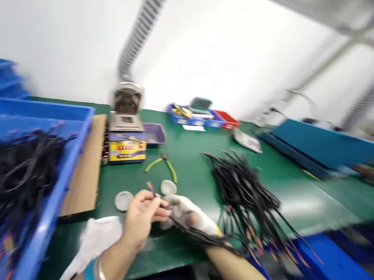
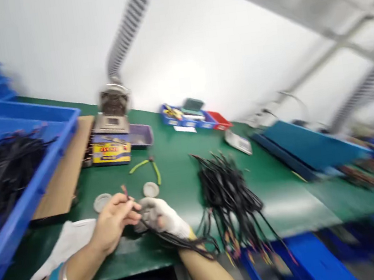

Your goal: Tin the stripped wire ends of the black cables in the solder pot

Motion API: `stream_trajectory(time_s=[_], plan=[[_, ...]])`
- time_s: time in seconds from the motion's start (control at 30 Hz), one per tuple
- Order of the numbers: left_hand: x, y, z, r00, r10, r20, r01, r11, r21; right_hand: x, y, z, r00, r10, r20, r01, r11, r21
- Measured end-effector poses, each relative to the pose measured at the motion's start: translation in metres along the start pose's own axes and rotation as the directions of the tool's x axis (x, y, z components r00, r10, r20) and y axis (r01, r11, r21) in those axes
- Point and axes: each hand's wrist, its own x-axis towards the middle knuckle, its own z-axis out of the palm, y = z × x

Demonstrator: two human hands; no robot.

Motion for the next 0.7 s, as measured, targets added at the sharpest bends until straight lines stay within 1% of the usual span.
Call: stream_trajectory(time_s=[0.03, 0.07, 0.1, 0.13, 0.17, 0.2, 0.23, 0.37, 0.57, 0.7], plan=[[0.006, -0.002, -0.002, 1.0, 0.031, 0.006, -0.031, 0.997, 0.071, -0.009, 0.011, -0.003, 0.995, 0.091, 0.038, -0.096, 0.977, 0.191], [0.011, -0.003, -0.004, 0.998, 0.063, 0.016, -0.065, 0.991, 0.116, -0.014, 0.021, -0.003, 0.98, 0.168, 0.103, -0.196, 0.881, 0.431], [0.012, -0.003, -0.006, 0.996, 0.083, 0.021, -0.085, 0.986, 0.145, -0.016, 0.028, -0.002, 0.959, 0.219, 0.182, -0.284, 0.708, 0.646], [0.012, -0.004, -0.007, 0.995, 0.095, 0.02, -0.097, 0.982, 0.161, -0.015, 0.034, -0.001, 0.936, 0.247, 0.25, -0.345, 0.51, 0.788], [0.011, -0.004, -0.007, 0.994, 0.106, 0.009, -0.106, 0.98, 0.171, -0.014, 0.037, 0.001, 0.917, 0.266, 0.296, -0.379, 0.354, 0.855], [0.01, -0.004, -0.007, 0.993, 0.119, -0.011, -0.115, 0.977, 0.177, -0.013, 0.039, 0.003, 0.906, 0.288, 0.311, -0.391, 0.282, 0.876], [0.009, -0.004, -0.007, 0.991, 0.131, -0.031, -0.123, 0.976, 0.18, -0.013, 0.04, 0.005, 0.902, 0.293, 0.318, -0.395, 0.259, 0.881], [0.01, -0.003, -0.004, 0.981, 0.171, -0.092, -0.156, 0.976, 0.154, -0.018, 0.045, 0.006, 0.9, 0.261, 0.35, -0.41, 0.231, 0.882], [0.01, 0.002, -0.004, 0.987, 0.116, -0.111, -0.104, 0.989, 0.108, -0.022, 0.044, 0.002, 0.896, 0.237, 0.376, -0.428, 0.226, 0.875], [0.009, 0.004, -0.003, 0.99, 0.092, -0.104, -0.081, 0.991, 0.102, -0.022, 0.04, -0.004, 0.881, 0.25, 0.401, -0.459, 0.243, 0.855]])
